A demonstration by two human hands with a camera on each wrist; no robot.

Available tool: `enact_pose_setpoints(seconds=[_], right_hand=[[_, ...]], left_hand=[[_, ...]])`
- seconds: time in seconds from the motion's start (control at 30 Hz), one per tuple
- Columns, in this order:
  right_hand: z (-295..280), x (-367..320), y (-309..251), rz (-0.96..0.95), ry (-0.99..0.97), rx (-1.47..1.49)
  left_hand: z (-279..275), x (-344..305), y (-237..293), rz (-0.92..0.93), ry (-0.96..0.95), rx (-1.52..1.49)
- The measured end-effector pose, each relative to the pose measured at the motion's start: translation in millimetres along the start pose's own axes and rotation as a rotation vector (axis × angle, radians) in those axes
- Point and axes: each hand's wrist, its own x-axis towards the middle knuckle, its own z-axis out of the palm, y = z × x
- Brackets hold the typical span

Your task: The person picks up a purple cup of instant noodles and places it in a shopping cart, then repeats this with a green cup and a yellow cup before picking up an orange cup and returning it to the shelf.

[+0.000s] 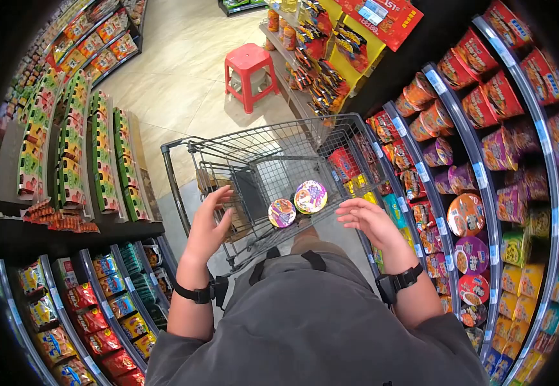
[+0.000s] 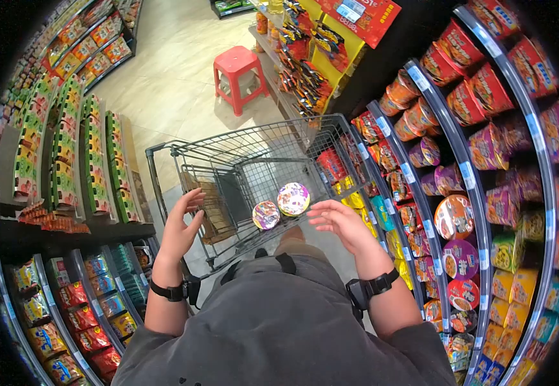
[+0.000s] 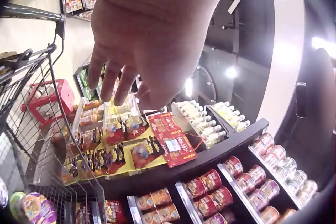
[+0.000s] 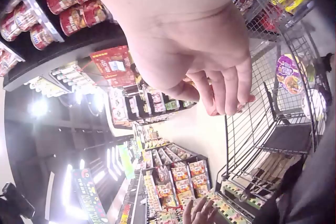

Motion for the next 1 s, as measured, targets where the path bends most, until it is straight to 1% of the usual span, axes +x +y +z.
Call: enact_pose_setpoints(seconds=[0.1, 0.17, 0.23, 0.3, 0.33, 0.37, 0.43, 0.47, 0.5, 0.57, 0.6, 0.63, 0.73, 0.77, 0.8, 0.83, 0.87, 0.9, 0.93, 1.0], right_hand=[[-21, 45, 5, 0.052, 0.015, -0.029], [-42, 83, 22, 0.118, 0.06, -0.073], [-62, 115, 40, 0.181, 0.066, -0.067], [-79, 141, 59, 0.27, 0.121, -0.126], [-86, 154, 67, 0.317, 0.125, -0.134], [-94, 164, 75, 0.347, 0.134, -0.12], [-104, 182, 89, 0.412, 0.164, -0.169], [-110, 191, 97, 0.435, 0.171, -0.179], [-112, 198, 101, 0.457, 0.178, -0.168], [-117, 213, 108, 0.508, 0.185, -0.263], [-124, 221, 118, 0.529, 0.146, -0.287], [-130, 227, 128, 0.543, 0.149, -0.277], [-137, 239, 145, 0.601, 0.176, -0.303], [-135, 242, 147, 0.616, 0.143, -0.316], [-135, 246, 147, 0.63, 0.11, -0.33], [-137, 249, 150, 0.636, 0.116, -0.326], [-138, 251, 153, 0.646, 0.072, -0.357], [-138, 253, 155, 0.655, 0.026, -0.388], [-138, 252, 157, 0.602, 0.008, -0.383], [-141, 255, 163, 0.615, -0.007, -0.382]], left_hand=[[8, 15, -12, -0.058, 0.035, -0.014], [19, 28, -24, -0.126, 0.015, -0.008], [36, 42, -42, -0.197, -0.018, -0.004], [60, 57, -64, -0.263, -0.078, -0.012], [72, 66, -73, -0.262, -0.109, -0.016], [84, 75, -81, -0.286, -0.133, -0.02], [108, 94, -92, -0.355, -0.244, -0.019], [121, 101, -103, -0.357, -0.261, -0.032], [134, 109, -111, -0.374, -0.279, -0.035], [157, 125, -127, -0.435, -0.369, 0.037], [169, 132, -134, -0.437, -0.401, 0.099], [182, 137, -144, -0.447, -0.415, 0.099], [226, 144, -184, -0.588, -0.48, -0.03], [240, 143, -195, -0.589, -0.489, -0.032], [253, 142, -205, -0.644, -0.494, -0.06], [265, 140, -216, -0.701, -0.498, -0.088], [275, 138, -227, -0.737, -0.519, -0.118], [282, 138, -232, -0.74, -0.525, -0.122], [287, 138, -237, -0.751, -0.536, -0.169], [289, 142, -242, -0.784, -0.576, -0.218]])
